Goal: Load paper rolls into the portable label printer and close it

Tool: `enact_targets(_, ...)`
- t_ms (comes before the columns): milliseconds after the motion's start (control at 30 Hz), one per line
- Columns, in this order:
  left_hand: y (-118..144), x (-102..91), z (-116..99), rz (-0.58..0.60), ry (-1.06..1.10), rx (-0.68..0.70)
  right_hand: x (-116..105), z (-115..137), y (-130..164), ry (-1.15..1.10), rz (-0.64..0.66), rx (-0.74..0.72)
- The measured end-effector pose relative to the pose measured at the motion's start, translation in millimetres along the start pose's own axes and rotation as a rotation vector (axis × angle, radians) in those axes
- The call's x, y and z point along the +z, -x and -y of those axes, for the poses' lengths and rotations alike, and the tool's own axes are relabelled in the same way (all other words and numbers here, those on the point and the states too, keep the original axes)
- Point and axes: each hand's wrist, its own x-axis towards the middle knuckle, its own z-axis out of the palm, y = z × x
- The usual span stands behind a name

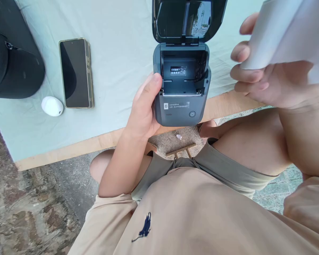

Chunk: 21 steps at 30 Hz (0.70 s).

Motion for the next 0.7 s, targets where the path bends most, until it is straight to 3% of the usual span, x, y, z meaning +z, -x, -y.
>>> enact_targets(67,-1.1,-0.5,-1.1,0.010,-0.023,-0.013,1.5,-6.6,-1.8,-0.194,0.039,0.091)
enact_targets(233,-3.5,-3.8,0.3,-0.004,-0.093,-0.006,25.8,-3.2,0.6,-0.071,-0.148,-0.065)
enact_targets(367,-3.8,-4.4,1.5,0.016,-0.046,0.003,32.1,2.7,9.8,0.315,-0.213,-0.219)
enact_targets(467,-3.2,-3.7,-0.1,0.045,0.010,-0.020,29.6,3.2,15.3,0.674,-0.161,-0.372)
enact_targets(533,-2.7,-2.8,-1.8,0.044,0.014,-0.027,27.7,2.2,16.0,0.789,-0.156,-0.427)
enact_targets(600,-2.1,-1.6,-3.5,0.026,-0.002,-0.040,27.2,1.2,14.3,0.863,-0.191,-0.369)
enact_targets(700,-1.6,-0.8,-4.7,0.006,-0.011,-0.077,29.6,0.3,8.7,0.937,-0.194,-0.157)
